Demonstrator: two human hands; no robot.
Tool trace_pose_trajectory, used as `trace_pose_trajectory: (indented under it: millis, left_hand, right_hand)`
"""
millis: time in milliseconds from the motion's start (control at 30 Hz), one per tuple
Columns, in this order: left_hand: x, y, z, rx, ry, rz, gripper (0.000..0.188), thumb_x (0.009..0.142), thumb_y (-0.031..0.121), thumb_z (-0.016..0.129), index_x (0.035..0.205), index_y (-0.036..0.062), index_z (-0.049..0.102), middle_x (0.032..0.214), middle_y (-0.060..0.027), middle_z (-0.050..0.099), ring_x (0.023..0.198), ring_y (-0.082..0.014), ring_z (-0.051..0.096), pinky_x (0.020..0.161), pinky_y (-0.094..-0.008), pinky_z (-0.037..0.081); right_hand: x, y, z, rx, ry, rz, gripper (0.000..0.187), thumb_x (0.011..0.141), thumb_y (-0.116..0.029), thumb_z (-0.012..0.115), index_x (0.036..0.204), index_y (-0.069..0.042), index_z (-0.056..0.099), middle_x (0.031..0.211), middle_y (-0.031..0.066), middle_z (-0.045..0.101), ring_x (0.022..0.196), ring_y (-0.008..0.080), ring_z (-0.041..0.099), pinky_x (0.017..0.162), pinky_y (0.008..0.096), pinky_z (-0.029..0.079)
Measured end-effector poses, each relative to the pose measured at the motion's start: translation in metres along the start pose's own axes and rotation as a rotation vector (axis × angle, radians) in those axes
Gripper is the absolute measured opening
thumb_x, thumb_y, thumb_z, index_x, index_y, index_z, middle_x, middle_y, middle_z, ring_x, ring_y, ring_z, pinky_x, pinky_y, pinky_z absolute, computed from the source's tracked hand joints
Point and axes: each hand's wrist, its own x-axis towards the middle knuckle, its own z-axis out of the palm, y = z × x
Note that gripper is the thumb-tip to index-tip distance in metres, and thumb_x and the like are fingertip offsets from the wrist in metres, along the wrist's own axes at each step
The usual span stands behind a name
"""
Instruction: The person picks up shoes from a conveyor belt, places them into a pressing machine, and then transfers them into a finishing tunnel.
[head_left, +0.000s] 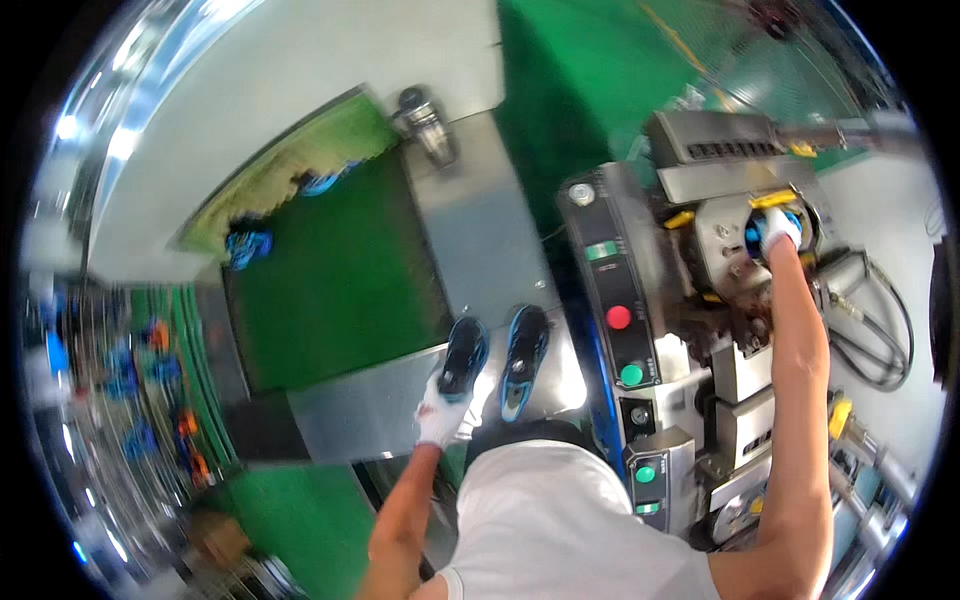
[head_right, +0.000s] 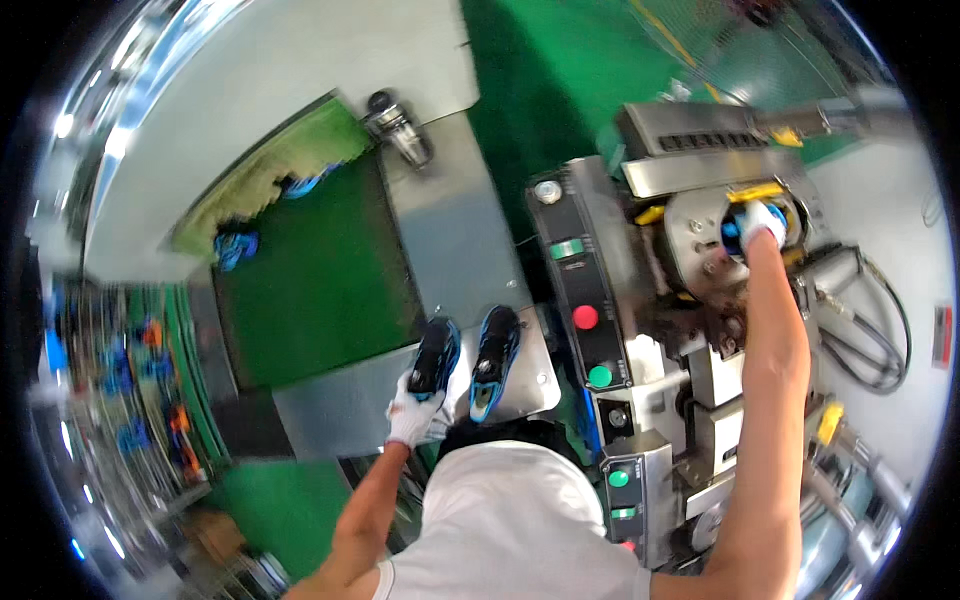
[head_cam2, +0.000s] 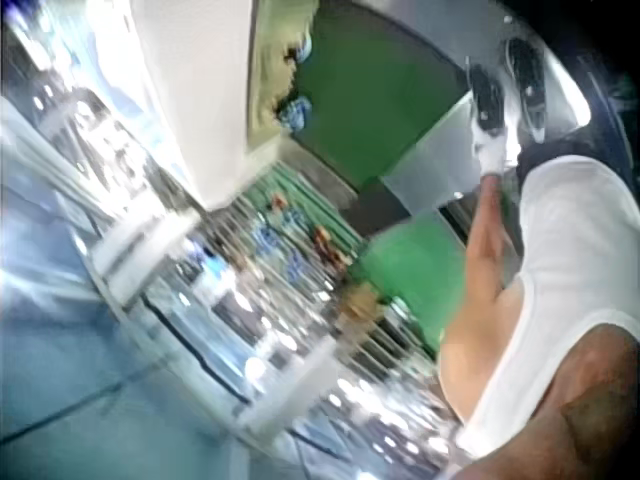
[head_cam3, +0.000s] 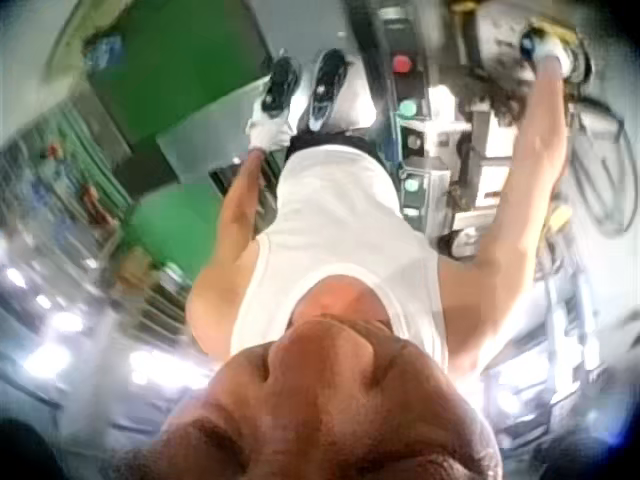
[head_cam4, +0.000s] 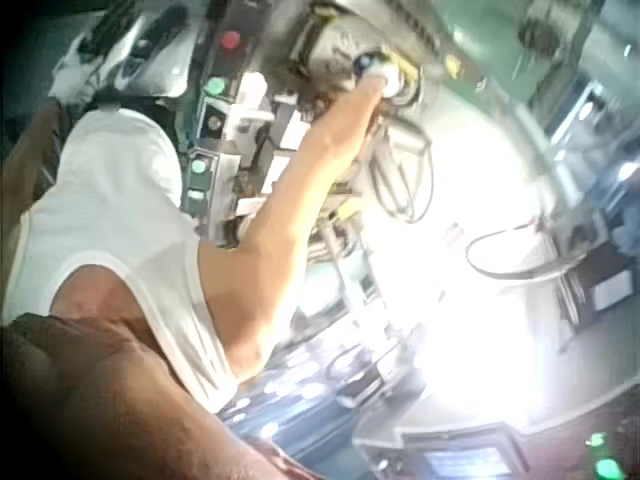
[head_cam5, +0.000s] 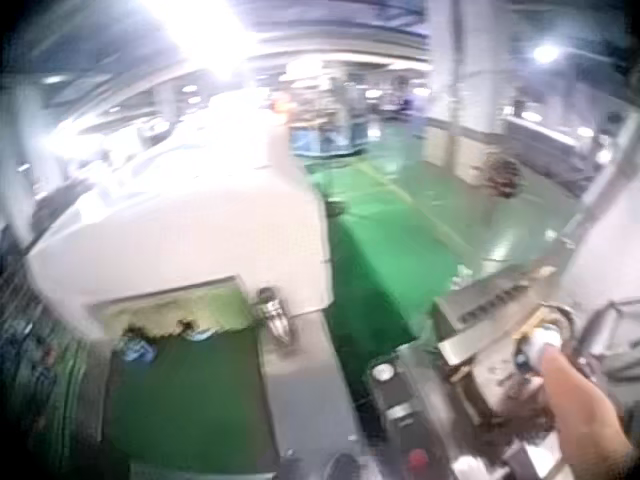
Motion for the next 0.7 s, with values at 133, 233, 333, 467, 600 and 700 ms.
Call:
trace_pose_trajectory:
  millis: [133,233,333,467,600,700]
  left_hand:
    - [0.001,-0.003,-0.012,0.158,-0.019,0.033,0.088,0.077,0.047,0.083,0.148,0.0112,0.045,0.124,-0.0188,0.071,0.115,-0.0351,0.069,0.103,-0.0437,0.051]
    - [0.0,0.02,-0.02,0.133,-0.081,0.035,0.088,0.079,0.053,0.079,0.148,0.0097,0.046,0.128,-0.0213,0.069,0.12,-0.0387,0.066,0.105,-0.0457,0.05]
    - [0.002,-0.021,-0.003,-0.018,-0.056,-0.013,0.073,0.077,0.047,0.082,0.135,0.0085,0.06,0.126,-0.0193,0.07,0.115,-0.0376,0.067,0.102,-0.0453,0.051]
    - [-0.001,0.028,0.024,0.05,-0.108,-0.003,0.067,0.076,0.045,0.083,0.128,0.0084,0.062,0.124,-0.0168,0.07,0.118,-0.0363,0.065,0.102,-0.0479,0.05]
    - [0.01,0.012,0.007,-0.021,-0.339,0.146,0.083,0.076,0.052,0.082,0.136,0.0034,0.053,0.139,-0.0215,0.059,0.127,-0.0389,0.058,0.108,-0.0521,0.046]
    - [0.051,-0.003,-0.069,0.031,-0.619,0.266,0.092,0.087,0.062,0.066,0.15,0.0001,0.043,0.152,-0.0268,0.047,0.143,-0.0397,0.045,0.119,-0.0456,0.036]
  right_hand:
    - [-0.013,-0.012,-0.013,0.74,-0.28,0.408,0.019,0.092,-0.028,0.074,0.102,-0.013,0.066,0.09,0.0068,0.068,0.076,0.0238,0.067,0.072,0.0417,0.059]
    - [-0.07,-0.028,-0.062,0.677,0.015,-0.038,0.03,0.094,-0.025,0.073,0.115,-0.004,0.066,0.103,0.0125,0.073,0.084,0.0234,0.07,0.073,0.0442,0.061]
    - [-0.315,-0.133,-0.045,0.339,0.153,-0.544,0.067,0.102,-0.034,0.066,0.151,0.005,0.044,0.153,0.0179,0.05,0.136,0.0256,0.051,0.116,0.0385,0.038]
    - [-0.491,-0.093,-0.004,-0.136,0.069,-0.792,0.074,0.099,-0.01,0.064,0.162,-0.005,0.027,0.164,0.0189,0.035,0.15,0.0318,0.037,0.124,0.0427,0.029]
    - [-0.519,-0.008,0.093,-1.15,-0.101,-0.589,0.099,0.084,-0.041,0.075,0.162,-0.003,0.027,0.17,0.024,0.016,0.158,0.0415,0.008,0.128,0.055,0.002]
    - [-0.508,-0.025,0.09,-0.874,-0.244,-0.445,0.104,0.077,-0.036,0.08,0.159,0.003,0.029,0.167,0.0299,0.016,0.156,0.0471,0.007,0.127,0.0572,0.007]
